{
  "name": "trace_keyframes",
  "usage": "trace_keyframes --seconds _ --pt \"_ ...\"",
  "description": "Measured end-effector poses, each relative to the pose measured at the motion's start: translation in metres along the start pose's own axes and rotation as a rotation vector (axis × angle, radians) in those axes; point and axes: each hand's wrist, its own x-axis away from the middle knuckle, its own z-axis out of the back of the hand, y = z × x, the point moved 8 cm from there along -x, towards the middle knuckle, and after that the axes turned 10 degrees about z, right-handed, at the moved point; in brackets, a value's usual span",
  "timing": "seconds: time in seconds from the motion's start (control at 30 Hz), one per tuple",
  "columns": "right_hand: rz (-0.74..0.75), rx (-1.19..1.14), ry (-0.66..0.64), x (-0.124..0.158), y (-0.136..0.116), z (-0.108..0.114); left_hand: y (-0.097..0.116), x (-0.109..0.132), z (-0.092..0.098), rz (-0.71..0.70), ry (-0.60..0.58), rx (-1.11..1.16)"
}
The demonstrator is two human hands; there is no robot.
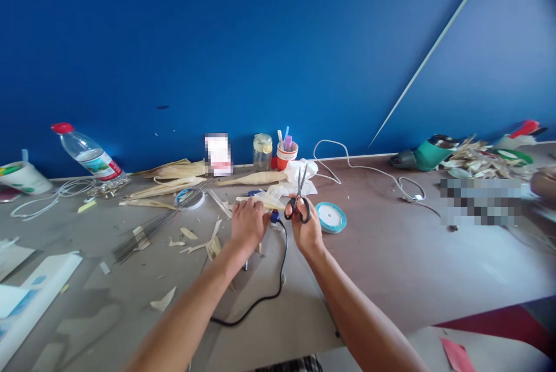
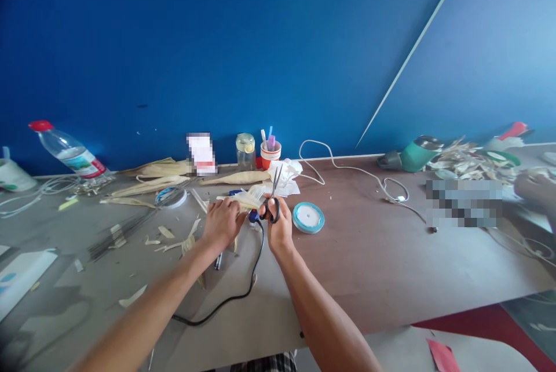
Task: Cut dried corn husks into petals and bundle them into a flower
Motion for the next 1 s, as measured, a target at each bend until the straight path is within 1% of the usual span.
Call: trace_keyframes --seconds 0.1,0.17,0.23,0.3,0.4,0.53,0.7,0.77,0.83,0.9,0.97,1.0 --pt "0.005 0.041 0.011 -0.002 -0.001 0.002 -0.014 -0.015 -0.001 0.001 0.023 0.014" --pt "0.0 0.066 0.011 -0.002 -0.001 0.003 -0.029 -0.027 -0.006 0.052 0.009 0.03" --pt "-0.002 0.067 0.003 -0.001 -0.001 0.002 -0.044 -0.04 -0.014 0.131 -0.041 0.065" --pt "-0.001 0.045 -0.009 0.0 -0.003 0.0 -0.051 -0.051 -0.02 0.15 -0.06 0.079" --pt "-0.022 0.024 -0.022 0.001 -0.003 -0.003 -0.052 -0.061 -0.022 0.118 -0.068 0.061" --pt "-0.037 0.029 -0.028 0.001 0.0 -0.004 -0.047 -0.067 -0.021 0.071 -0.072 0.032" --pt "-0.045 0.015 -0.038 0.002 0.002 -0.005 -0.051 -0.066 -0.027 0.133 -0.138 0.185" --pt "-0.051 0.028 -0.039 0.003 0.002 -0.006 -0.051 -0.066 -0.027 0.153 -0.137 0.241" --pt "-0.048 0.037 -0.042 0.003 0.0 -0.007 -0.052 -0.067 -0.023 0.176 -0.121 0.299" --pt "-0.039 0.045 -0.045 0.003 -0.001 -0.007 -0.055 -0.065 -0.012 0.206 -0.107 0.376" --pt "-0.029 0.071 -0.048 0.004 -0.002 -0.007 -0.063 -0.055 0.009 0.245 -0.096 0.5" --pt "-0.024 0.087 -0.051 0.005 -0.002 -0.007 -0.072 -0.045 0.026 0.277 -0.064 0.612"
